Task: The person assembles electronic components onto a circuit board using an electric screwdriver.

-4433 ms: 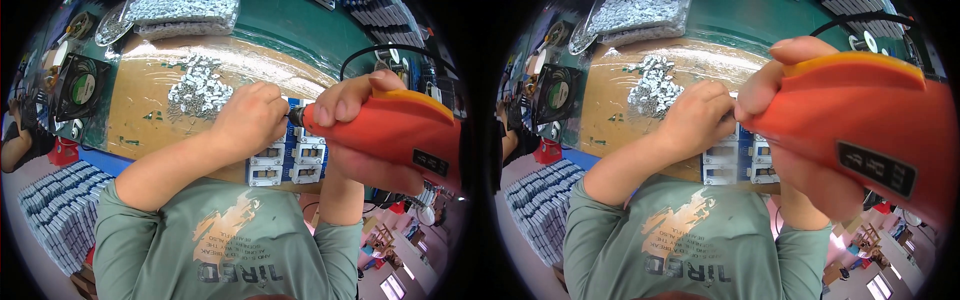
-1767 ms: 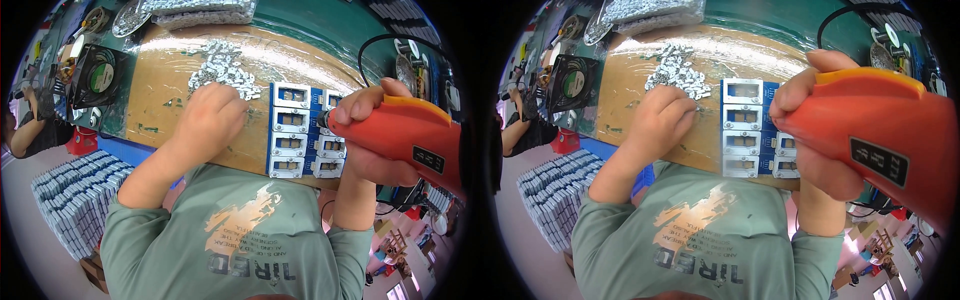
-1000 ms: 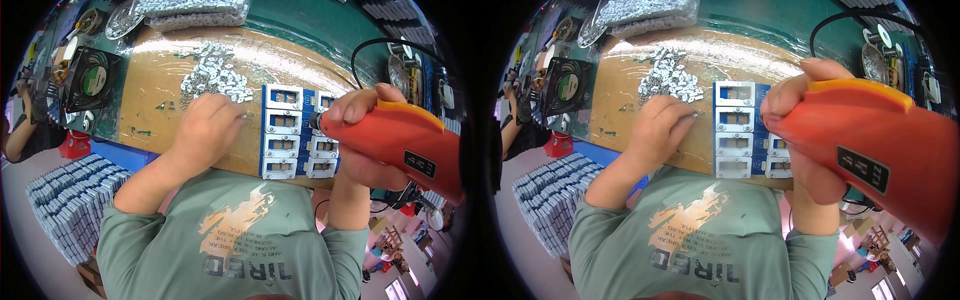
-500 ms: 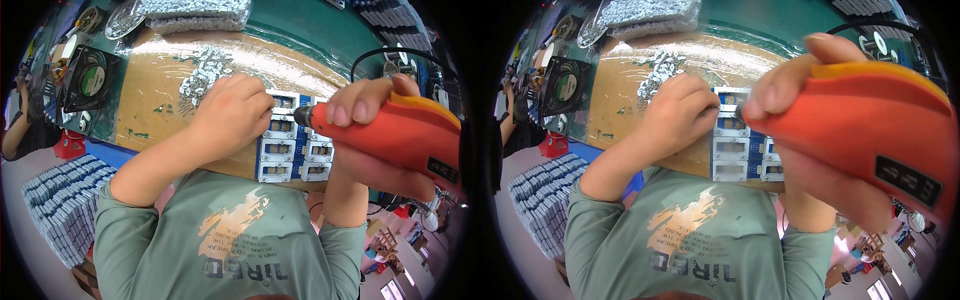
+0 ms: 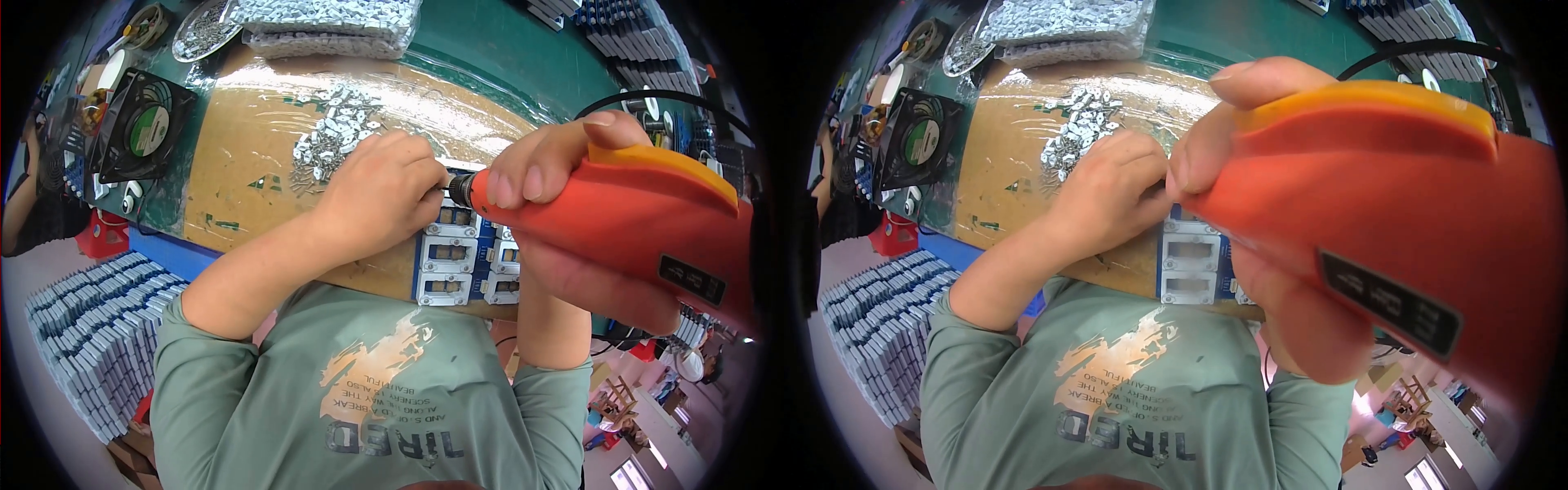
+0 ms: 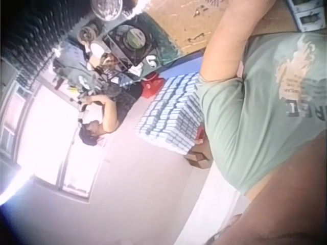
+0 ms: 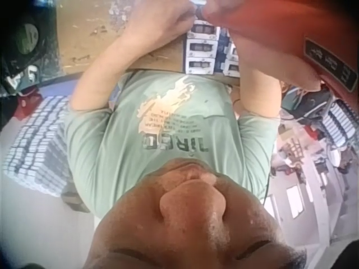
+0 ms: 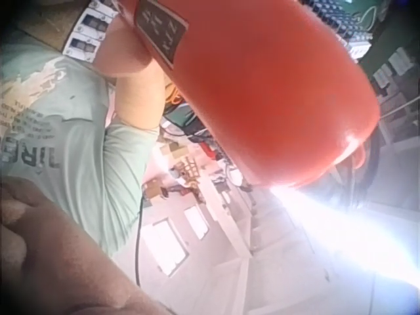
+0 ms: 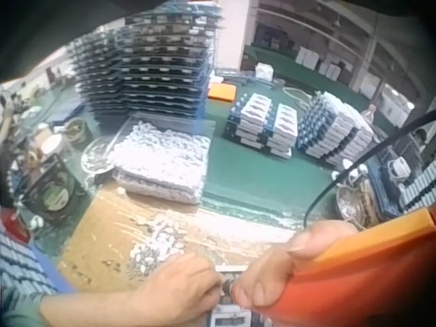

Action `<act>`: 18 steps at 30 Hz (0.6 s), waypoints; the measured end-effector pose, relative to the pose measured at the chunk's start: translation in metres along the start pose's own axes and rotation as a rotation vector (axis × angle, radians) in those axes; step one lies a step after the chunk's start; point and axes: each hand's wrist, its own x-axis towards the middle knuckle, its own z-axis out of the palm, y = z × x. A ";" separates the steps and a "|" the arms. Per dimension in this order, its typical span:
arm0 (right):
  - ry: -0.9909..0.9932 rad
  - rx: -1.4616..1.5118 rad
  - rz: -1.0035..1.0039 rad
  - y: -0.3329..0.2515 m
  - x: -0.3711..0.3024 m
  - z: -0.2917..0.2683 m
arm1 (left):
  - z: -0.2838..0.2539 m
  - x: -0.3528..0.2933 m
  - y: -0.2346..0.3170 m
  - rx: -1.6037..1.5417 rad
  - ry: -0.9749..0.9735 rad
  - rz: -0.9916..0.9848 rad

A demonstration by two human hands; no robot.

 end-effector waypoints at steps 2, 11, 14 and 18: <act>0.015 -0.012 -0.008 0.001 0.000 0.004 | 0.000 0.000 0.000 -0.023 -0.016 -0.003; 0.108 -0.114 -0.074 0.004 0.001 0.011 | -0.001 0.002 0.000 -0.039 -0.014 -0.006; -0.123 -0.033 -0.118 0.011 0.005 -0.004 | -0.001 0.002 0.001 -0.027 -0.032 -0.020; 0.123 -0.169 0.010 0.013 -0.004 0.008 | 0.004 0.003 -0.004 -0.056 -0.064 -0.046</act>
